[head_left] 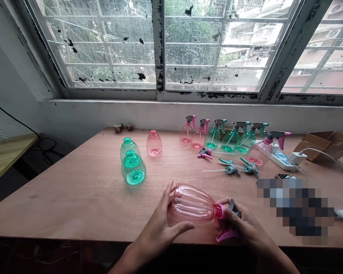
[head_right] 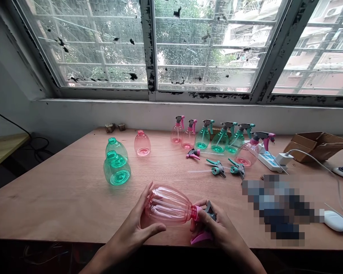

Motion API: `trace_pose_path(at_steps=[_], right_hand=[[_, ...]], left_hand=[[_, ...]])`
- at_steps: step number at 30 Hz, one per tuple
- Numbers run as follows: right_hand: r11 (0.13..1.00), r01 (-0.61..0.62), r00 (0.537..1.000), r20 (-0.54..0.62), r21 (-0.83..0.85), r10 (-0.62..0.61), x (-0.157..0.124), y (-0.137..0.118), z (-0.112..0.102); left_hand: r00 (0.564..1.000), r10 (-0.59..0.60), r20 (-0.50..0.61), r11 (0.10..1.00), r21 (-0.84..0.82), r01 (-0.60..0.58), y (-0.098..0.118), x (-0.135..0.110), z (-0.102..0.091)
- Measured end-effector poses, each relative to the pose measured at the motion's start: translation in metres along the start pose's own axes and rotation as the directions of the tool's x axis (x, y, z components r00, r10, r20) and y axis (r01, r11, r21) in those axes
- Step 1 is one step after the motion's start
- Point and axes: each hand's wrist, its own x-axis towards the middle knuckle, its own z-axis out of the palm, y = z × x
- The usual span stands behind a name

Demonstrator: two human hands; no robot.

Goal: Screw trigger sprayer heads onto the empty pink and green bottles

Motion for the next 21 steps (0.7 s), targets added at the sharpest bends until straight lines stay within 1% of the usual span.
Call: trace_pose_path(at_steps=[3,6,8,11,15,21], right_hand=[[1.0,-0.001,1.0,0.011,0.011,0.001,0.0004,0.0019,-0.001],[0.999,-0.018,1.0,0.016,0.035,0.017,0.0012,0.0021,-0.0016],[0.999,-0.024,0.999,0.027,0.045,0.023,0.0017,0.0016,-0.0018],[0.996,-0.043,0.999,0.022,0.074,0.042,0.0017,0.0006,-0.001],[0.993,-0.047,0.999,-0.005,0.111,0.048,0.0004,-0.0006,0.0012],[0.997,-0.059,0.997,-0.039,0.052,0.061,0.0002,0.0003,0.0021]], left_hand=[[0.999,0.003,-0.038,1.0,0.011,-0.003,0.0025,0.0016,0.0001],[0.998,0.055,-0.018,0.997,0.046,-0.054,0.0012,0.0027,-0.0006],[0.998,0.064,0.0,0.998,0.007,-0.064,-0.001,0.0023,-0.0004],[0.999,0.048,0.001,0.997,-0.054,-0.048,-0.0025,0.0009,0.0009],[0.999,0.039,-0.038,0.998,-0.047,-0.04,0.0003,0.001,0.0015],[0.998,0.01,-0.062,0.997,-0.071,-0.015,0.0034,0.0032,0.0008]])
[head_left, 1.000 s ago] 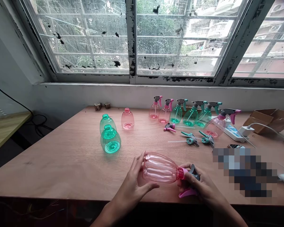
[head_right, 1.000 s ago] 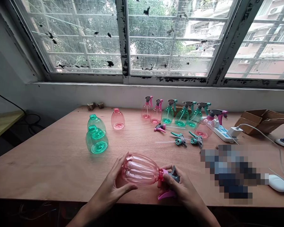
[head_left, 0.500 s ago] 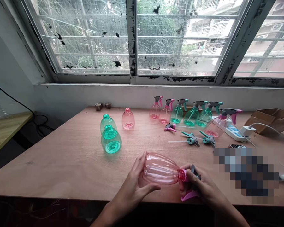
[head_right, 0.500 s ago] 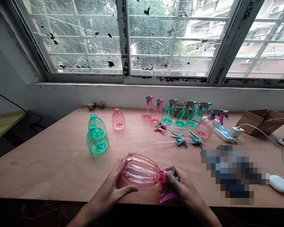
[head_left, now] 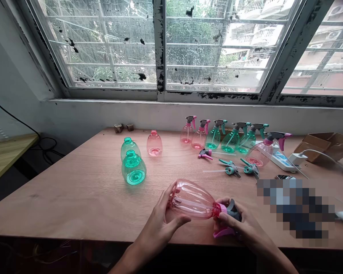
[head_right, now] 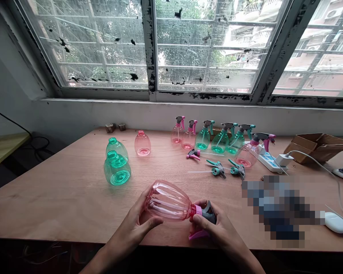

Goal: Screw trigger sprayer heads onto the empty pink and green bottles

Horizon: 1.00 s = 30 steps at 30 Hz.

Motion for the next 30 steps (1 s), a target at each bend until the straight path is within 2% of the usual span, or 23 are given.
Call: trace_pose_path(at_steps=[7,10,12,14,18,22,30], right_hand=[[0.999,0.033,0.999,-0.033,-0.031,-0.034,0.003,0.0,-0.002],[0.999,0.027,1.0,0.003,-0.043,-0.026,0.002,0.002,-0.004],[0.997,0.03,1.0,0.009,-0.072,-0.029,0.001,0.003,-0.006],[0.993,0.04,0.999,-0.003,-0.107,-0.041,0.001,0.005,-0.006],[0.988,0.057,0.997,-0.036,-0.142,-0.062,0.001,0.005,-0.005],[0.985,0.051,0.995,-0.074,-0.166,-0.064,0.001,0.005,-0.004],[0.997,0.017,0.998,-0.066,-0.069,-0.022,-0.001,0.005,0.0]], left_hand=[[0.999,0.003,0.053,0.988,-0.152,0.005,-0.013,-0.001,0.003],[0.993,0.069,0.094,0.997,-0.048,-0.065,-0.011,-0.002,0.001],[0.992,0.066,0.11,0.997,0.042,-0.071,-0.007,-0.002,0.0],[0.995,0.03,0.095,0.998,0.046,-0.034,-0.003,-0.003,-0.001],[0.999,0.008,0.047,0.995,-0.102,-0.003,0.0,-0.002,0.0],[0.999,-0.033,0.014,0.986,-0.162,0.035,0.002,-0.001,0.001],[0.996,-0.082,-0.034,0.988,-0.131,0.077,0.002,-0.001,-0.001]])
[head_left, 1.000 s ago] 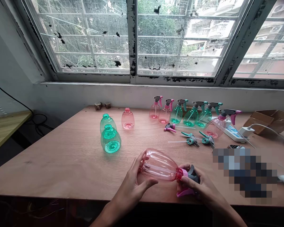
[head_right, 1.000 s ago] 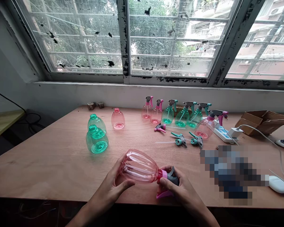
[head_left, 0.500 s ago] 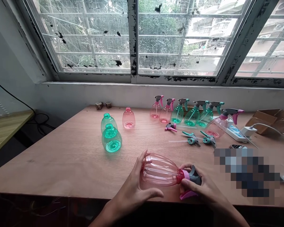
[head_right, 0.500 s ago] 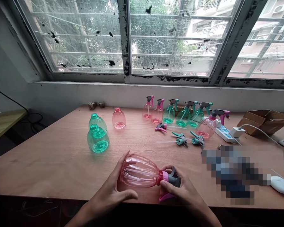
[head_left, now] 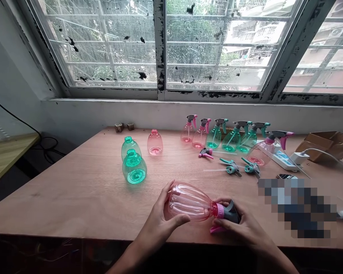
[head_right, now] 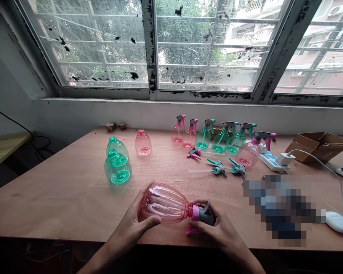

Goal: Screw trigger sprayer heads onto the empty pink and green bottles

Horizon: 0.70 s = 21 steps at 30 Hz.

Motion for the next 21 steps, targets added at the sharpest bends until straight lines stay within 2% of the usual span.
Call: trace_pose_path(at_steps=[4,8,15,18,21], right_hand=[[0.995,0.018,0.999,-0.044,0.1,-0.013,-0.003,0.004,0.006],[0.992,0.101,0.992,-0.078,0.075,-0.095,-0.004,0.004,0.008],[0.986,0.164,0.986,0.004,-0.006,-0.164,-0.005,-0.002,0.003],[0.981,0.191,0.981,-0.011,0.024,-0.191,-0.004,-0.001,0.003],[0.978,0.203,0.979,0.002,-0.039,-0.203,-0.003,-0.003,0.002]], left_hand=[[1.0,-0.024,-0.012,0.999,-0.029,0.023,0.006,0.002,0.003],[0.999,-0.041,0.005,0.997,-0.07,0.041,0.012,0.003,0.005],[0.997,-0.073,0.019,0.994,-0.078,0.074,0.014,0.003,0.006],[0.997,-0.076,0.015,0.995,-0.062,0.077,0.012,0.003,0.005],[0.996,-0.087,-0.008,0.996,-0.019,0.087,0.009,0.003,0.004]])
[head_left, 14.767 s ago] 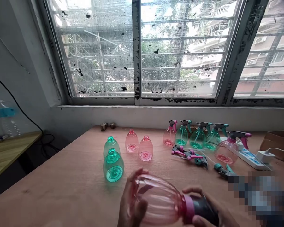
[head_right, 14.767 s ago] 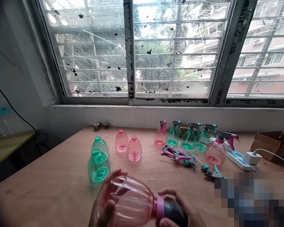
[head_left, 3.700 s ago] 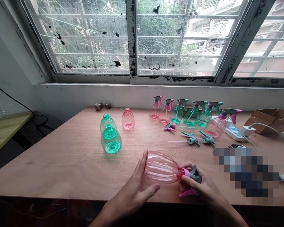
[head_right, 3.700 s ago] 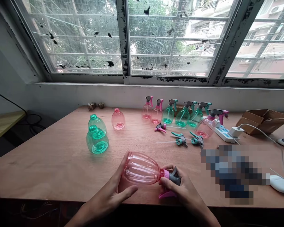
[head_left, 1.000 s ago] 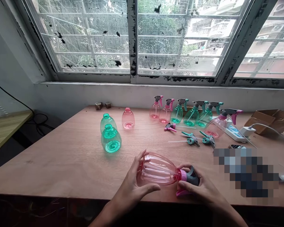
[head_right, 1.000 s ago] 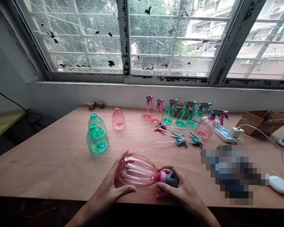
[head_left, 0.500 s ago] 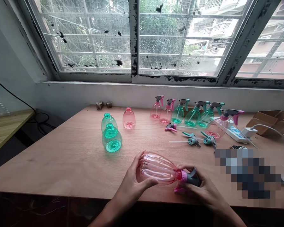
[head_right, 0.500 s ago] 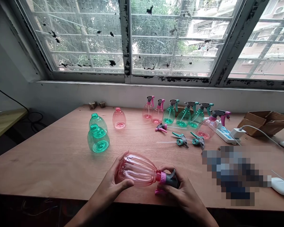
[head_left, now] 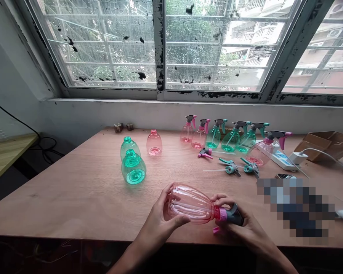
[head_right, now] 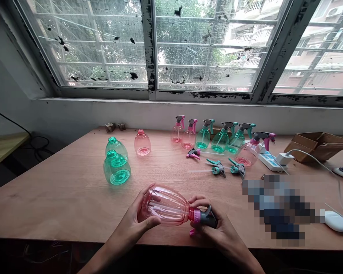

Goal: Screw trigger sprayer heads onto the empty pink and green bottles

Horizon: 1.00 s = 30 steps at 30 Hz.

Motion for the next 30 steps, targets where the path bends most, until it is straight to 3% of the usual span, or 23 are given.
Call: trace_pose_path(at_steps=[3,9,13,18,24,30], right_hand=[[0.994,-0.084,0.996,0.008,-0.066,0.084,0.001,-0.002,-0.003],[0.972,-0.235,0.971,-0.036,-0.002,0.235,-0.001,-0.001,-0.002],[0.979,-0.205,0.978,-0.041,0.018,0.206,0.0,-0.002,0.001],[0.98,-0.189,0.98,-0.045,0.059,0.192,0.002,0.0,0.0],[0.983,-0.174,0.982,-0.067,0.063,0.179,0.004,0.001,-0.001],[0.977,-0.179,0.978,-0.087,0.117,0.19,0.003,-0.002,0.002]], left_hand=[[1.0,0.01,-0.013,1.0,0.022,-0.01,-0.004,0.0,-0.001],[0.999,0.036,0.018,0.999,-0.026,-0.035,-0.008,0.0,-0.006],[0.999,0.033,0.011,0.999,-0.02,-0.033,-0.008,0.0,-0.006],[0.99,0.099,0.104,0.995,0.009,-0.1,-0.009,-0.003,-0.004],[0.971,0.187,0.147,0.931,0.289,-0.223,-0.017,-0.005,-0.007],[0.985,0.128,0.114,0.971,0.187,-0.148,-0.011,-0.005,-0.004]])
